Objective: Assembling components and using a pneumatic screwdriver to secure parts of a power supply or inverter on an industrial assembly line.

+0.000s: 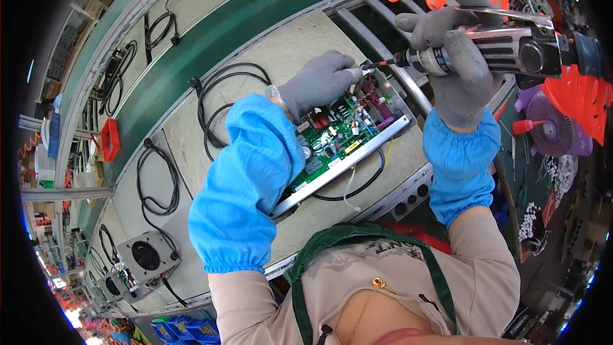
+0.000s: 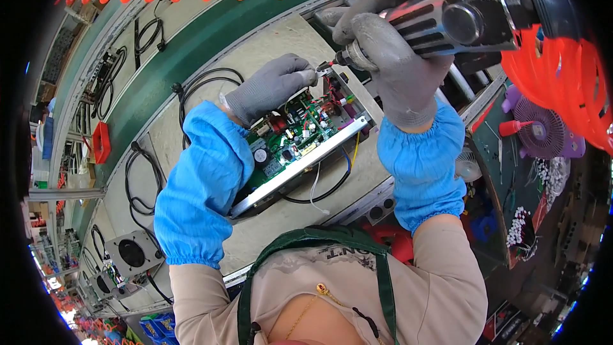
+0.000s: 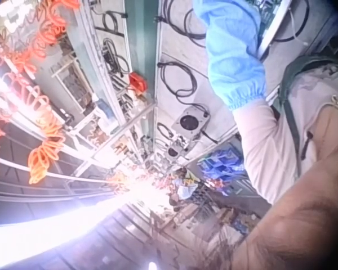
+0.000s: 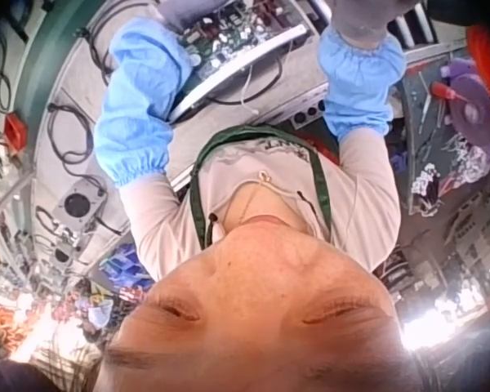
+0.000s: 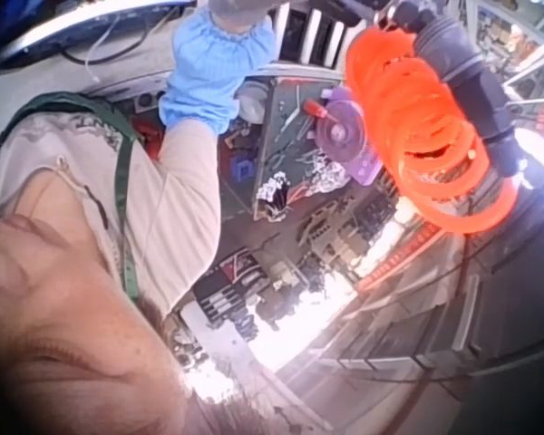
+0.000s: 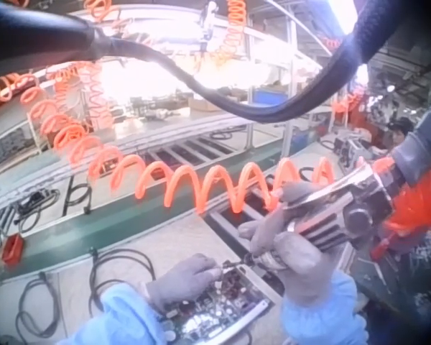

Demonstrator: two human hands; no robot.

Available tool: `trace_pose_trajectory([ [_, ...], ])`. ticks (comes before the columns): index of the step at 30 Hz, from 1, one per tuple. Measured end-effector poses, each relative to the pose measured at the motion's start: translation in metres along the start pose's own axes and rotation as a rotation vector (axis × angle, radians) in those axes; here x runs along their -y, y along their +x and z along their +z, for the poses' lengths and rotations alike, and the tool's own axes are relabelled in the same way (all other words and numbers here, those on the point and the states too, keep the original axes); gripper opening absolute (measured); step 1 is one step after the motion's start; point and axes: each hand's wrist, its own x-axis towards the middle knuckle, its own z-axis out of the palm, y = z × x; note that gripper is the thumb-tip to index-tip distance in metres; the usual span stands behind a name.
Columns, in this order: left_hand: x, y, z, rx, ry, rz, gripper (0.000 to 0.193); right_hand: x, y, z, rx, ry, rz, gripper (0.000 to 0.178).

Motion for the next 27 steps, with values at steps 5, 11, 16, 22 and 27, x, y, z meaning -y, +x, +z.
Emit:
trace_pose_trajectory([
  [5, -0.008, -0.004, -0.004, -0.012, 0.013, -0.039, 0.036, 0.003, 0.002, 0.003, 0.067, -0.032, 0.054, 0.038],
  [11, -0.012, -0.004, -0.003, -0.039, 0.061, -0.018, 0.036, 0.006, 0.000, 0.009, -0.009, -0.257, 0.213, 0.041],
  [16, -0.025, -0.004, -0.005, 0.020, 0.150, -0.174, 0.050, 0.005, 0.000, 0.007, 0.032, -0.228, 0.176, 0.043],
  [22, -0.003, 0.006, 0.011, 0.022, -0.084, 0.013, 0.053, 0.007, 0.002, 0.016, -0.008, -0.275, 0.203, 0.045],
  [27, 0.006, 0.013, 0.012, 0.007, -0.130, -0.070, 0.052, 0.005, 0.001, 0.017, -0.034, -0.271, 0.213, 0.047],
])
